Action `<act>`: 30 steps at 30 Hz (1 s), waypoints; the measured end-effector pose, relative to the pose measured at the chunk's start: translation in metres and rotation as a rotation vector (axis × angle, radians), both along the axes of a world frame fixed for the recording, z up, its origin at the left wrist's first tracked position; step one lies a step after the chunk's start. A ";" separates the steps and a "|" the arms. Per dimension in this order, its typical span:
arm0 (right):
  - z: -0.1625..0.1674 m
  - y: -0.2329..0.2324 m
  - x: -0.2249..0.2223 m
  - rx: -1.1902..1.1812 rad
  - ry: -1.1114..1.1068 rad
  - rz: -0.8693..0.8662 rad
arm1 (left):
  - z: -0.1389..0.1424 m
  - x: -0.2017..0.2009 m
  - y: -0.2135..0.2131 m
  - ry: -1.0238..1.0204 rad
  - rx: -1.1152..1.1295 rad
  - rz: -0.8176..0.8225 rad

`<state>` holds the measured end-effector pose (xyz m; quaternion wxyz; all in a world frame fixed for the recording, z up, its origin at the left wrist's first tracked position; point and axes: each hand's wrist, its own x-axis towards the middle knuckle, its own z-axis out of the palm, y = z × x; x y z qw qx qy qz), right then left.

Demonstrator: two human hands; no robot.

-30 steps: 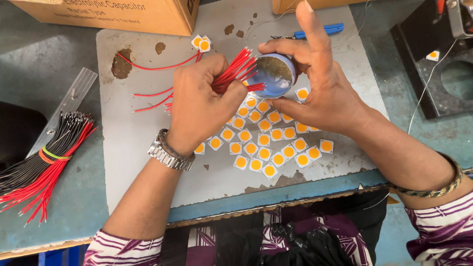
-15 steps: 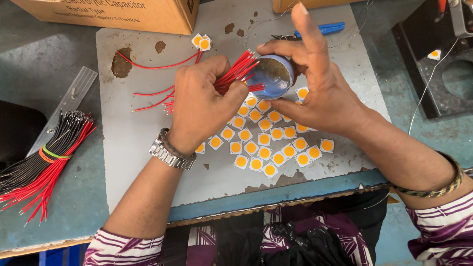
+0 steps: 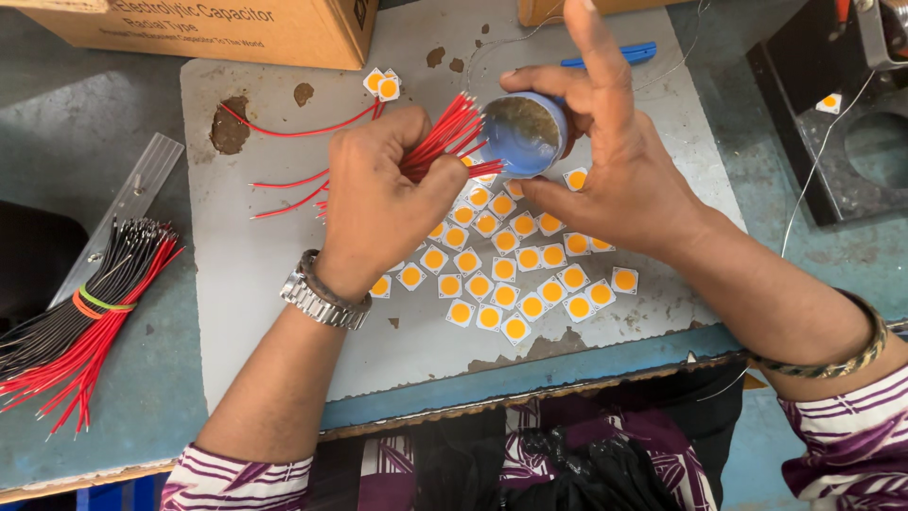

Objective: The person strips insulation from the ends of red wires using a wire stripper, twists the strands, dips the stripped ends into a small cup, and solders each wire end onto the contact pads of LED chip modules on the work board using a soldering iron.

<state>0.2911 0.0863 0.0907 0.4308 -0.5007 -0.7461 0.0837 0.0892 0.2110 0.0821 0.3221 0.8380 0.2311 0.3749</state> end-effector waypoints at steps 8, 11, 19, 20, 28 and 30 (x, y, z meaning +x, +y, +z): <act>-0.003 0.002 0.001 0.016 0.007 0.028 | 0.000 0.000 0.001 0.026 -0.027 -0.004; -0.003 0.002 0.001 0.016 0.005 0.043 | 0.000 0.000 0.001 0.037 -0.001 -0.013; -0.002 -0.001 -0.003 -0.001 0.001 0.036 | 0.000 0.000 0.001 0.061 -0.022 0.004; -0.002 -0.001 -0.003 0.000 -0.003 0.033 | 0.000 0.000 0.001 0.066 -0.024 0.007; -0.001 -0.001 -0.005 -0.007 0.008 0.033 | -0.001 0.000 0.001 0.065 -0.028 0.001; 0.000 0.000 -0.004 -0.015 0.016 0.018 | -0.001 0.000 0.001 0.069 -0.018 0.011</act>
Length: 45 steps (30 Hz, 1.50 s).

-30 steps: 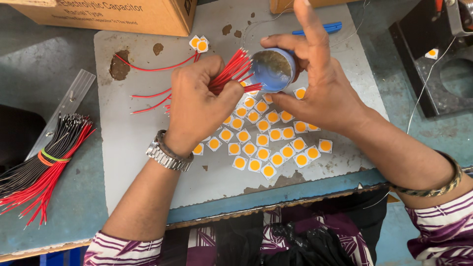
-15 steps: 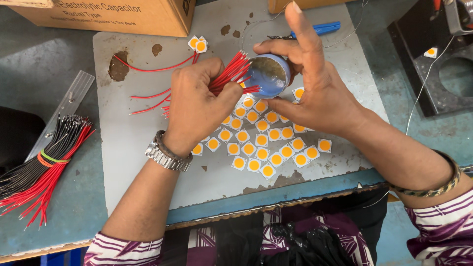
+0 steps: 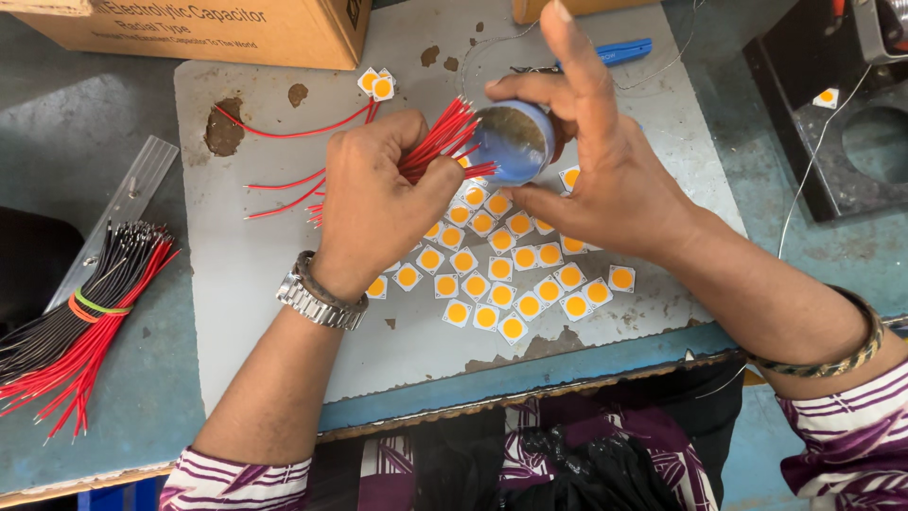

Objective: The person strips insulation from the ends of red wires using a wire stripper, twists the strands, dips the stripped ends into a small cup, and solders each wire end onto the contact pads of LED chip modules on the work board using a soldering iron.

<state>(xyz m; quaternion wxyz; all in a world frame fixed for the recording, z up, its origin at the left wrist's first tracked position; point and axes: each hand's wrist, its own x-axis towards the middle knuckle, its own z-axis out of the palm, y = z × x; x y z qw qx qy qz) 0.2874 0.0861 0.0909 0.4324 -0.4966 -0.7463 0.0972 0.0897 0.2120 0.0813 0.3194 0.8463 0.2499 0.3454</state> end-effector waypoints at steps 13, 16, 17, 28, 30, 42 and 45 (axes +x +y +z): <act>0.001 0.001 0.003 0.025 -0.025 -0.019 | 0.001 -0.001 0.001 -0.019 -0.003 0.001; 0.000 0.001 0.002 0.016 -0.008 0.001 | 0.000 -0.001 0.001 -0.008 -0.004 -0.002; -0.001 0.001 0.002 0.018 -0.009 0.008 | 0.000 -0.001 0.001 -0.005 -0.005 -0.002; -0.001 0.000 -0.001 0.011 -0.021 -0.002 | 0.000 0.000 0.000 0.002 -0.020 -0.006; -0.001 0.000 -0.001 0.004 -0.017 0.000 | 0.000 0.000 0.000 0.002 -0.027 -0.014; 0.000 0.001 0.002 0.010 0.001 -0.015 | 0.000 -0.001 0.001 -0.017 -0.018 -0.001; 0.000 0.001 0.002 0.018 -0.007 -0.007 | 0.001 -0.001 0.001 -0.028 -0.023 0.006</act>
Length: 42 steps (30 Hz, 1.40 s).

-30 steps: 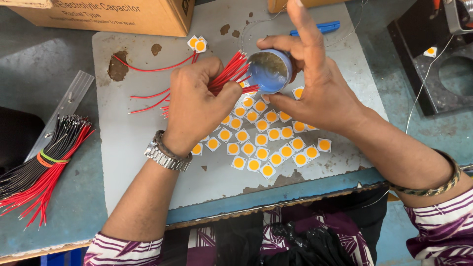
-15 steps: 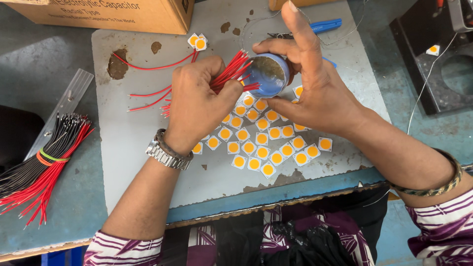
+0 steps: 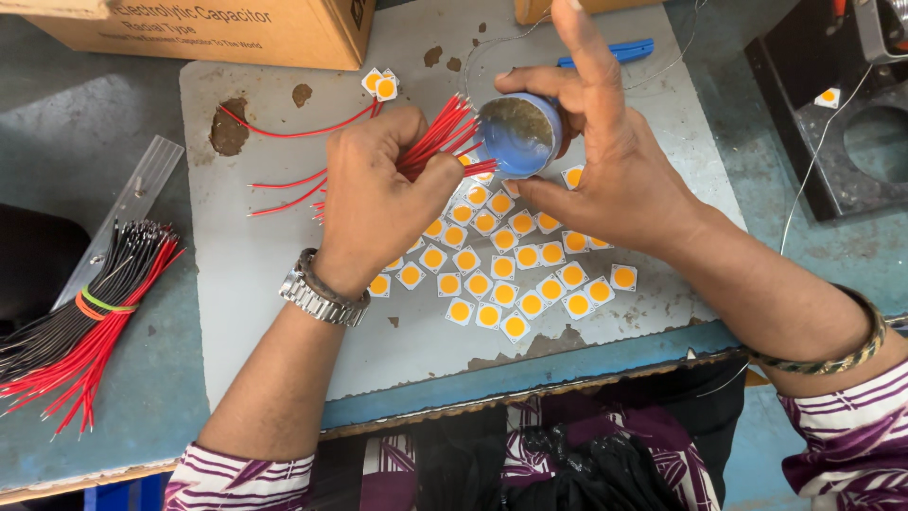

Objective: The person strips insulation from the ends of red wires using a wire stripper, twists the strands, dips the stripped ends into a small cup, and solders each wire end onto the contact pads of LED chip modules on the work board using a soldering iron.

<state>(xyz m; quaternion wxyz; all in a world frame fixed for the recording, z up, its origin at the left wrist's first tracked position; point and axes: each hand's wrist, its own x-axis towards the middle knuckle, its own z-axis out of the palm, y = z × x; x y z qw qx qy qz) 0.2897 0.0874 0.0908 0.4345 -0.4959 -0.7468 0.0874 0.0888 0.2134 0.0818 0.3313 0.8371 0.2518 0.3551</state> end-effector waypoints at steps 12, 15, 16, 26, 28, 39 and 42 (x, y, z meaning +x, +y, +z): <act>0.000 -0.001 -0.003 -0.013 0.006 0.021 | 0.000 0.001 -0.003 0.048 0.098 0.013; -0.001 -0.002 -0.005 -0.016 0.001 0.012 | 0.000 0.001 -0.004 0.051 0.085 0.017; -0.001 -0.002 -0.005 -0.013 -0.005 0.009 | 0.000 0.001 -0.004 0.047 0.081 0.014; 0.000 -0.001 0.000 -0.038 0.022 -0.050 | -0.002 0.001 -0.001 0.023 0.059 0.026; 0.001 -0.002 0.001 -0.043 0.026 -0.085 | -0.003 0.001 0.000 0.002 0.068 0.015; -0.005 -0.004 0.007 0.004 0.056 -0.029 | 0.011 -0.013 0.011 0.077 0.016 -0.093; -0.006 -0.005 0.008 -0.025 0.099 -0.034 | 0.016 -0.018 0.010 0.146 0.284 -0.099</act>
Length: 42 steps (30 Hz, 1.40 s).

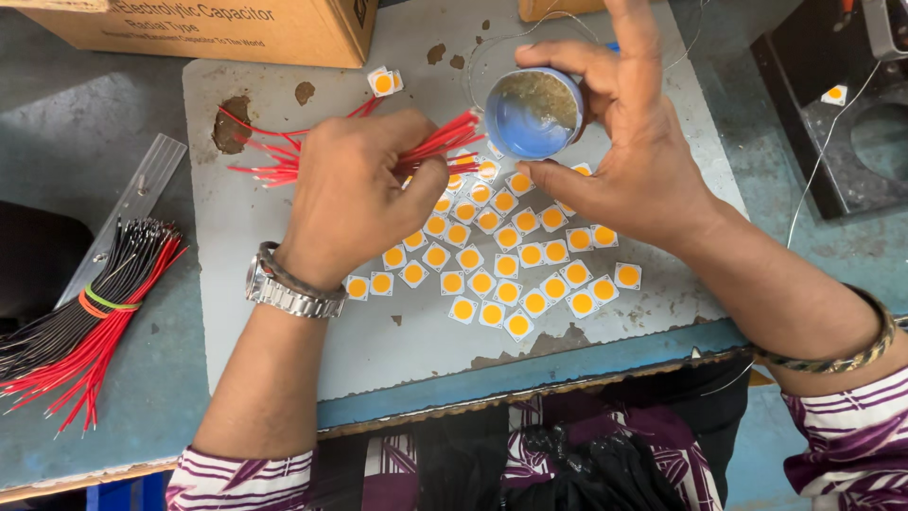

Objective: The person strips insulation from the ends of red wires using a wire stripper, twists the strands, dips the stripped ends into a small cup, and solders each wire end onto the contact pads of LED chip modules on the work board using a soldering iron.

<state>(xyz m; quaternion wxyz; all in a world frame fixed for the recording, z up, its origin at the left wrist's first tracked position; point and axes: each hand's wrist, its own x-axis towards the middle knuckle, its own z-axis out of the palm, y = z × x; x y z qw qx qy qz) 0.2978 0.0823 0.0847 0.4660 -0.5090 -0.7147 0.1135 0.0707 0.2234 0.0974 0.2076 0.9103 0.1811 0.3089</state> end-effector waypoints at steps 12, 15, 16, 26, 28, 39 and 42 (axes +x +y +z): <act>0.000 0.001 0.000 0.036 -0.017 0.049 | -0.004 0.000 0.005 0.045 0.283 -0.030; 0.000 0.001 0.001 0.032 0.005 0.041 | -0.005 0.000 0.007 0.029 0.266 -0.017; -0.001 0.000 0.002 0.034 0.004 0.037 | -0.005 -0.001 0.008 0.013 0.232 -0.016; -0.001 0.002 -0.001 0.010 0.021 0.025 | -0.005 0.002 0.008 -0.148 -0.275 -0.007; -0.001 0.003 -0.003 0.035 -0.013 0.040 | -0.006 0.003 0.007 -0.160 -0.255 -0.027; 0.000 0.003 -0.003 0.004 -0.008 0.051 | -0.008 0.008 0.002 -0.123 -0.217 -0.033; 0.000 0.003 -0.005 0.017 -0.021 0.061 | -0.009 0.009 0.001 -0.116 -0.252 -0.037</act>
